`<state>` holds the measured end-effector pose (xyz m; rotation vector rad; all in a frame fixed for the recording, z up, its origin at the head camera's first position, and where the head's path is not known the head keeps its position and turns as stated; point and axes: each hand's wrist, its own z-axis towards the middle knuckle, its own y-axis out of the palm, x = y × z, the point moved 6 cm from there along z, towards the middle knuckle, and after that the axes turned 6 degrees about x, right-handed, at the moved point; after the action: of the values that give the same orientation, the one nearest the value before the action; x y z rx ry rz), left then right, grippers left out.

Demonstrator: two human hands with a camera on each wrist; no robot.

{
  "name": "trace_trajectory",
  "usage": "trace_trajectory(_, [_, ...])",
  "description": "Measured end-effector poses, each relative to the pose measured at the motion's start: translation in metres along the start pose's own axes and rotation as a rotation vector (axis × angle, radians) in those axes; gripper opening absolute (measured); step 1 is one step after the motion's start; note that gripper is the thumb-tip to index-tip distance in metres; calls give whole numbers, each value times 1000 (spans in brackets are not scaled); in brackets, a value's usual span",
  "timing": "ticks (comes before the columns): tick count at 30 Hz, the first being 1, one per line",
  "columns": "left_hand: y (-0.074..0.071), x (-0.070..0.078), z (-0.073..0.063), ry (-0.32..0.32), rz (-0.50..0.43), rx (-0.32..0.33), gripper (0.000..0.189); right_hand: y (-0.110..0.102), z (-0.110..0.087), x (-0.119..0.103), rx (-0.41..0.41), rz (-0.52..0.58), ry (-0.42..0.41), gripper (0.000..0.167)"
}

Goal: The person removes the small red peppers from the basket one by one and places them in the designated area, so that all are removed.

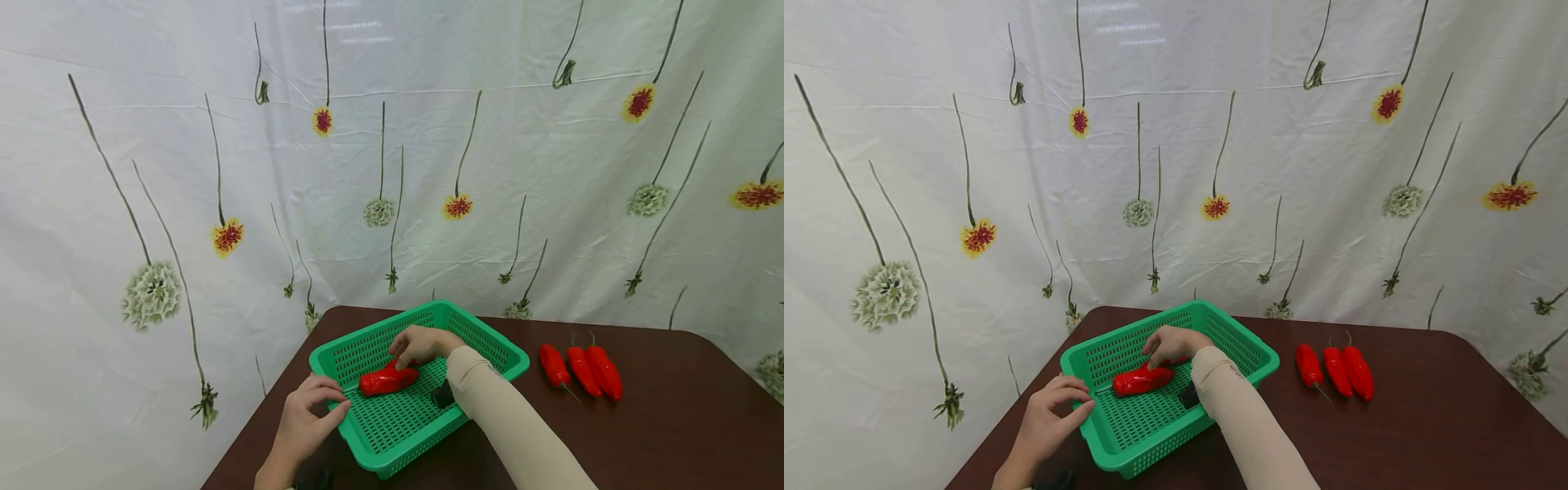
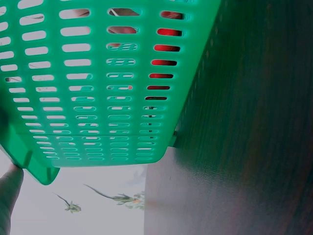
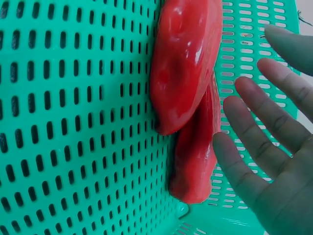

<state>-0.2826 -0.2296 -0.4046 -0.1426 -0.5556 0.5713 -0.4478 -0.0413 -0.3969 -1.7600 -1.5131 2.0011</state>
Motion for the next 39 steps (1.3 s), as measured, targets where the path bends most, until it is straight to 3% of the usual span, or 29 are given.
trace_trajectory(11, [0,-1,0,20,-7,13,34,9,0,5,-21,38,3,36])
trace_trajectory(31, [2,-1,-1,14,-4,15,33,11,-4,8,-25,-55,-4,39])
trace_trajectory(39, [1,-1,0,19,-7,20,34,16,-3,12,-78,-104,27,42])
